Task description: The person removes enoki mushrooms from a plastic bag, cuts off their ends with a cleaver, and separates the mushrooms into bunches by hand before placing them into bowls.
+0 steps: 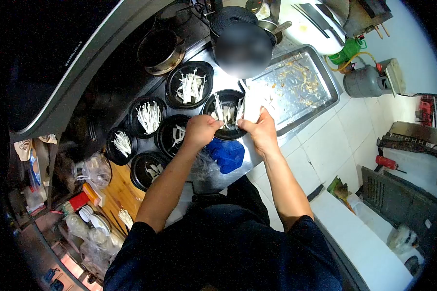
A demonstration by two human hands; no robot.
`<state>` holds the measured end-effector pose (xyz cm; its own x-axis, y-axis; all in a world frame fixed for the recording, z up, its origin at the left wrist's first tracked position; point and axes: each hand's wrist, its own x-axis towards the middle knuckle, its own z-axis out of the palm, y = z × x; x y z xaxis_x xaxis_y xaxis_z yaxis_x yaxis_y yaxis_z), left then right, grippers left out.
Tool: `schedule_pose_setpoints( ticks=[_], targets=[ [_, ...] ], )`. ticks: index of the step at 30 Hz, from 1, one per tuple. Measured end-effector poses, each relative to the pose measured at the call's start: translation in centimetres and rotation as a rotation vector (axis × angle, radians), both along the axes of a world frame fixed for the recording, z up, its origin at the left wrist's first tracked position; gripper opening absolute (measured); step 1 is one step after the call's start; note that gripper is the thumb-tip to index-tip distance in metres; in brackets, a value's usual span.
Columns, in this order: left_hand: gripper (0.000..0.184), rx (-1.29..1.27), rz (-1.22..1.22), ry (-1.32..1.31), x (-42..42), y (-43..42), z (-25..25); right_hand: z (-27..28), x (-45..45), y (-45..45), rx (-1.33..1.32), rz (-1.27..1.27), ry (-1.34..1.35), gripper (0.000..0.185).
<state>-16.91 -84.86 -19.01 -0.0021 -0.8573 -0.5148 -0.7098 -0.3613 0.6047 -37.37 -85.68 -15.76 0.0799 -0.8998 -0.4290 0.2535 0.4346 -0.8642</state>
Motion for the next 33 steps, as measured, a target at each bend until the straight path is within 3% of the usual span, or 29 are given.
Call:
schedule_pose_setpoints(
  ticks=[1, 3, 6, 10, 12, 15, 20, 22, 26, 28, 29, 31, 33],
  targets=[
    [0.027, 0.002, 0.001, 0.002, -0.1, 0.3, 0.0, -0.5, 0.2, -0.1, 0.022, 0.027, 0.068, 0.044],
    [0.028, -0.227, 0.101, -0.044, -0.2, 1.4, 0.3, -1.0, 0.7, -0.2, 0.029, 0.02, 0.061, 0.045],
    [0.027, -0.203, 0.166, 0.112, 0.3, 2.0, 1.0, -1.3, 1.1, -0.1, 0.047, 0.0, 0.027, 0.045],
    [0.027, -0.255, 0.147, 0.067, 0.3, 1.8, 0.0, -1.6, 1.0, 0.2, 0.097, -0.005, 0.01, 0.043],
    [0.023, -0.355, 0.006, -0.043, -0.6, 1.2, -0.3, -1.4, 0.9, 0.5, 0.093, -0.02, 0.019, 0.042],
    [0.024, -0.275, -0.154, -0.239, -1.9, -1.0, -1.1, -0.6, 0.6, 0.9, 0.107, -0.049, 0.067, 0.038],
    [0.022, -0.288, -0.3, -0.271, -2.9, -2.2, -2.4, -0.4, -0.2, 1.6, 0.176, -0.115, -0.064, 0.037],
    [0.02, -0.163, -0.412, -0.298, -3.1, -2.7, -2.2, -0.2, -0.2, 1.5, 0.175, -0.109, -0.122, 0.035],
    [0.021, -0.193, -0.371, -0.258, -2.5, -1.8, 0.2, 0.3, -0.3, 1.0, 0.189, -0.089, -0.346, 0.03],
    [0.022, -0.359, -0.064, 0.047, -2.0, -0.7, 1.0, 0.4, -0.1, 0.9, 0.195, -0.093, -0.37, 0.03],
    [0.022, -0.359, -0.064, 0.047, -1.8, -0.2, 0.7, 0.3, 0.0, 0.8, 0.188, -0.091, -0.371, 0.03],
    [0.023, -0.129, 0.185, 0.58, -1.4, 0.7, 0.0, -0.1, 0.0, 0.8, 0.183, -0.085, -0.372, 0.03],
    [0.022, -0.124, 0.2, 0.673, -1.8, 1.4, 0.0, -0.9, 0.0, 0.9, 0.175, -0.069, -0.334, 0.032]
  ],
)
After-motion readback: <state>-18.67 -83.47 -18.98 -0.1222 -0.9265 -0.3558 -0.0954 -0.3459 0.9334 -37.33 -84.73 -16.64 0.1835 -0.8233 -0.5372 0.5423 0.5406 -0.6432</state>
